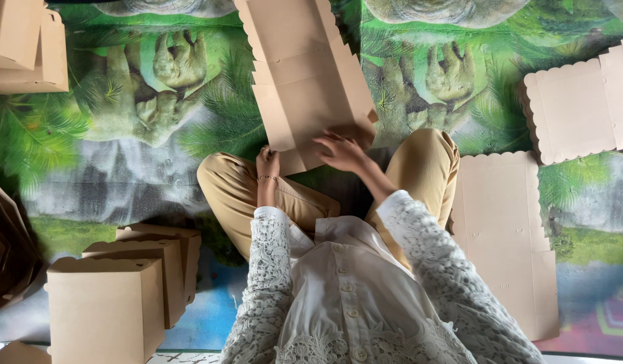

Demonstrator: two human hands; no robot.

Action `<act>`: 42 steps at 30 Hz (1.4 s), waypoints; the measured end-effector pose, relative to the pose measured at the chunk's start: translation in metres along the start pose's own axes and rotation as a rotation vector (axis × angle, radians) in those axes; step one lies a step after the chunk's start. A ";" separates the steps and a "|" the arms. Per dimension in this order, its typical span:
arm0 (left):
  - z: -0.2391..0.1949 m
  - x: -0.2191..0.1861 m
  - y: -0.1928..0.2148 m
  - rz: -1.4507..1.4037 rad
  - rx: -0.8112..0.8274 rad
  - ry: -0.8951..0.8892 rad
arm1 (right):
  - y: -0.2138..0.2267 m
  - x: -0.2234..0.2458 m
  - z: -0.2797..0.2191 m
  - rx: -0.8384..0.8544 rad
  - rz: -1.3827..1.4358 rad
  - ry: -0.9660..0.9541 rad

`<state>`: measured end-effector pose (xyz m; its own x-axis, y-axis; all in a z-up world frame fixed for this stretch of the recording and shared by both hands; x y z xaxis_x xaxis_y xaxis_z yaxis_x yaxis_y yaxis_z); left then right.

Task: The person sits on the floor and assembles a flat cardboard box by folding and interlocking its flaps. They manipulate the sides and bottom to form a rectangular container, completing the assembly without using any tools.

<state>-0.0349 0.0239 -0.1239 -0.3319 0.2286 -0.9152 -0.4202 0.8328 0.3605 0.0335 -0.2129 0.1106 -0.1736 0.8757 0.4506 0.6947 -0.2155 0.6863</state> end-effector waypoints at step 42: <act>-0.045 -0.094 0.004 0.281 0.362 0.124 | -0.090 0.011 0.078 0.016 0.172 0.035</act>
<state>-0.0429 -0.0174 -0.0281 -0.4979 0.4270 -0.7548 0.0143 0.8743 0.4852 0.0237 -0.1502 0.0093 -0.0750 0.8108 0.5805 0.7274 -0.3537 0.5880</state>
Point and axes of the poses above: each hand's wrist, its own z-axis towards the middle knuckle, its own y-axis out of the back of the hand, x = y × z, the point moved 9 cm from there along z, towards the middle knuckle, and after that the axes turned 12 degrees about -y, right-handed, at the moved point
